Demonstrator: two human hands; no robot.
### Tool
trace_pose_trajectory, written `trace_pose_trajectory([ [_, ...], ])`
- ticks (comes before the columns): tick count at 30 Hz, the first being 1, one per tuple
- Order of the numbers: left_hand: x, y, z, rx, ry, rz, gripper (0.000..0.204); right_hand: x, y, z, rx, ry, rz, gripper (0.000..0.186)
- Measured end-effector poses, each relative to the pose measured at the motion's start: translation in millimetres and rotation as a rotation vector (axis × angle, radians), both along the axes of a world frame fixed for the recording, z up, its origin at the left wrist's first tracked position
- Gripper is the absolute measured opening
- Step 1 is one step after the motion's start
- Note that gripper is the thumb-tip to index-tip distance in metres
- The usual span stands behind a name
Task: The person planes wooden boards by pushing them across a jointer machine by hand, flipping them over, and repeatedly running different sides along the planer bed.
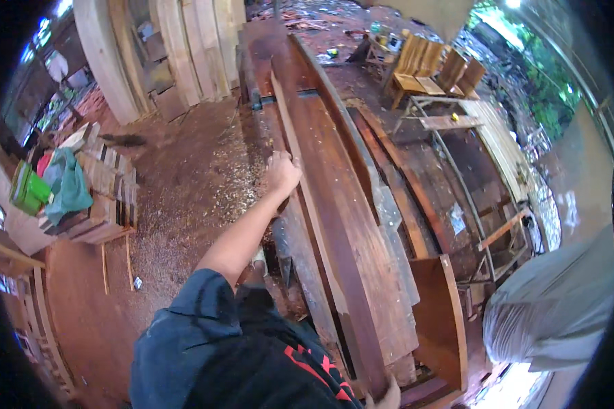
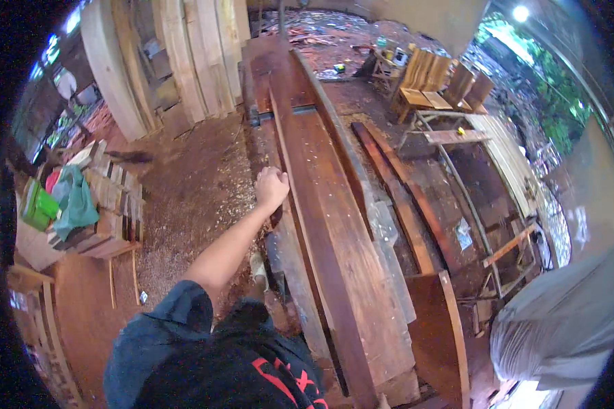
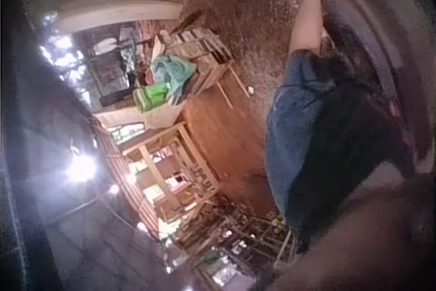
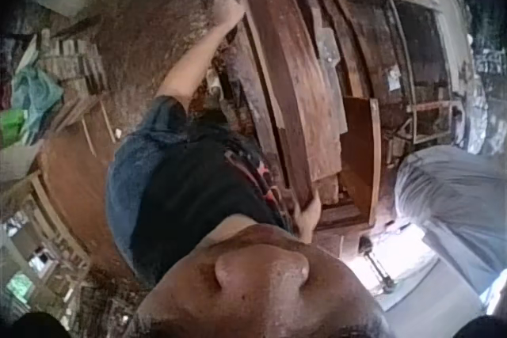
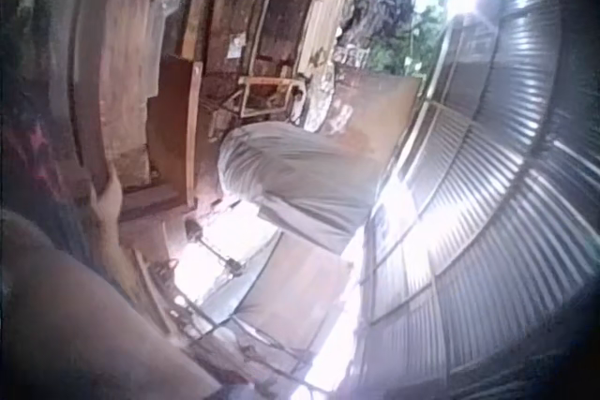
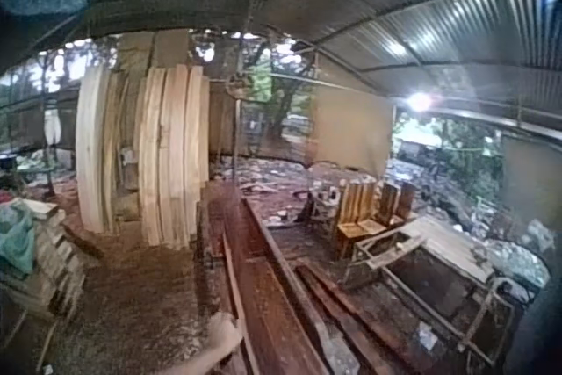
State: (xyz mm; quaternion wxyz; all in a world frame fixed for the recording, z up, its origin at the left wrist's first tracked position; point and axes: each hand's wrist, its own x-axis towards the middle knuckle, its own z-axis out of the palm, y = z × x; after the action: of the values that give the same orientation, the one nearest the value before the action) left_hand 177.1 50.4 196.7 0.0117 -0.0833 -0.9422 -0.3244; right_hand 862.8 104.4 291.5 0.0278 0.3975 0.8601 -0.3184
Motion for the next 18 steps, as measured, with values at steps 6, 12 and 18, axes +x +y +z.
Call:
trace_pose_trajectory([
  [6,86.5,47.4,5.4,-0.179,0.383,-0.290,0.077,266.6,7.2,-26.4,0.034,-0.538,-0.110,0.062],
  [12,138.3,72.5,10.8,-0.410,0.070,-0.349,0.091,448.9,-8.9,-102.2,0.226,-0.754,-0.109,0.050],
  [18,101.3,78.3,11.2,-0.539,0.126,-0.398,0.089,359.2,10.1,-96.8,0.050,-0.697,-0.336,0.046],
])
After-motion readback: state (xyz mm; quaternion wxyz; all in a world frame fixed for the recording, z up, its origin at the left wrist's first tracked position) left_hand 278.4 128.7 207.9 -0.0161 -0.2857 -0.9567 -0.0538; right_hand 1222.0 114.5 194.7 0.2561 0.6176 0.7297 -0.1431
